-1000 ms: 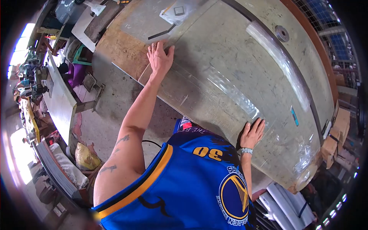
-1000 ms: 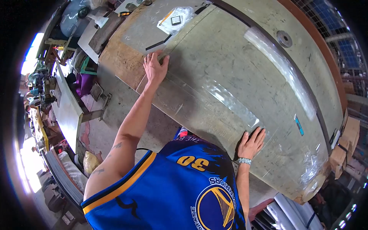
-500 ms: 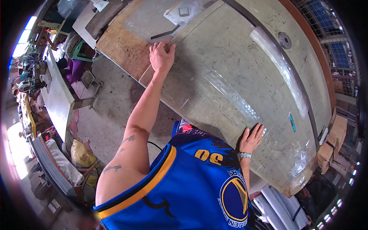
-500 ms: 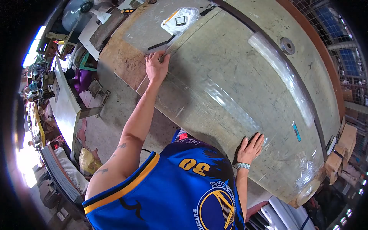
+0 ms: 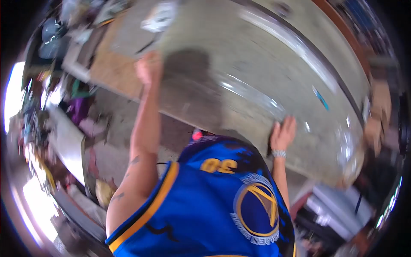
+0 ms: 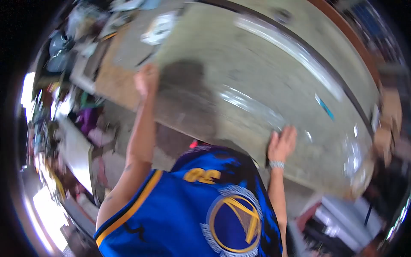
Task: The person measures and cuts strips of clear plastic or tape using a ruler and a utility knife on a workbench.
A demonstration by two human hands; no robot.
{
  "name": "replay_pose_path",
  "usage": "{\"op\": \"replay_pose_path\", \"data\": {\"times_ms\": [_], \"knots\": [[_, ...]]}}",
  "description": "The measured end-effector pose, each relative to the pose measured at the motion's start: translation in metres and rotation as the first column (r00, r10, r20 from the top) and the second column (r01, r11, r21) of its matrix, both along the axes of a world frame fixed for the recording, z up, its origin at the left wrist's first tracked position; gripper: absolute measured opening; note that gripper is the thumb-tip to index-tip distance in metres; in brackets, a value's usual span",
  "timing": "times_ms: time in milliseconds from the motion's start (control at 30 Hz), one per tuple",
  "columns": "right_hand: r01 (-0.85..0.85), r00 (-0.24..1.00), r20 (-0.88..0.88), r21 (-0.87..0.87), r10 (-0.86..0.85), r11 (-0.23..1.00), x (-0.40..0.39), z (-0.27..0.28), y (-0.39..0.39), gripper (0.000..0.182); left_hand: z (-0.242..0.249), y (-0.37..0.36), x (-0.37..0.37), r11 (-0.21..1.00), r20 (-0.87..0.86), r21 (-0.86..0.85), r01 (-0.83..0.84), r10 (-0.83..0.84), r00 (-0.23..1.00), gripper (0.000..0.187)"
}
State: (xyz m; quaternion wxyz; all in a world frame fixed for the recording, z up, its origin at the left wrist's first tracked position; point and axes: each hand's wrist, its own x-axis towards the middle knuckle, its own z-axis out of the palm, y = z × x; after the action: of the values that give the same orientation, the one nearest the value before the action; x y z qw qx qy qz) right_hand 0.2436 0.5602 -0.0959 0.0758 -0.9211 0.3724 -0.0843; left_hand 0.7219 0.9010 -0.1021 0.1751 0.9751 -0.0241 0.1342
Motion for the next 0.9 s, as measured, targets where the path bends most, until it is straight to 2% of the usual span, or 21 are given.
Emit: {"op": "replay_pose_path", "data": {"times_ms": [33,67,100,167,233,533,900], "knots": [[0.039,0.998,-0.041,-0.016,-0.040,0.999,-0.002,0.003,-0.003,0.063,-0.006,-0.001,-0.003,0.999,0.109,-0.020,-0.027,0.029,0.994,0.032],[0.087,0.996,-0.001,-0.016,-0.087,0.996,-0.005,0.003,-0.006,0.062,0.009,-0.006,-0.004,0.997,-0.019,-0.069,-0.044,0.043,0.999,0.039],[0.120,0.991,-0.061,-0.030,-0.121,0.992,-0.009,0.008,-0.010,0.063,0.009,-0.007,-0.004,0.990,-0.006,-0.137,0.040,-0.041,0.999,0.039],[0.214,0.974,-0.059,-0.043,-0.217,0.976,-0.024,0.008,-0.016,0.065,-0.015,0.009,0.013,0.948,0.061,-0.263,0.178,-0.167,0.984,0.030],[0.274,0.960,-0.056,-0.028,-0.276,0.961,-0.040,0.011,-0.028,0.066,-0.007,-0.001,0.006,0.945,0.025,-0.299,0.131,-0.130,0.991,0.030],[0.279,0.960,-0.011,-0.010,-0.279,0.960,-0.046,0.005,-0.039,0.066,-0.004,-0.004,0.005,0.966,-0.015,-0.255,0.050,-0.056,0.998,0.030],[0.275,0.961,0.019,-0.098,-0.275,0.956,-0.047,-0.010,-0.039,0.067,-0.015,0.002,0.015,0.954,0.027,-0.273,0.124,-0.121,0.992,0.033]]}}
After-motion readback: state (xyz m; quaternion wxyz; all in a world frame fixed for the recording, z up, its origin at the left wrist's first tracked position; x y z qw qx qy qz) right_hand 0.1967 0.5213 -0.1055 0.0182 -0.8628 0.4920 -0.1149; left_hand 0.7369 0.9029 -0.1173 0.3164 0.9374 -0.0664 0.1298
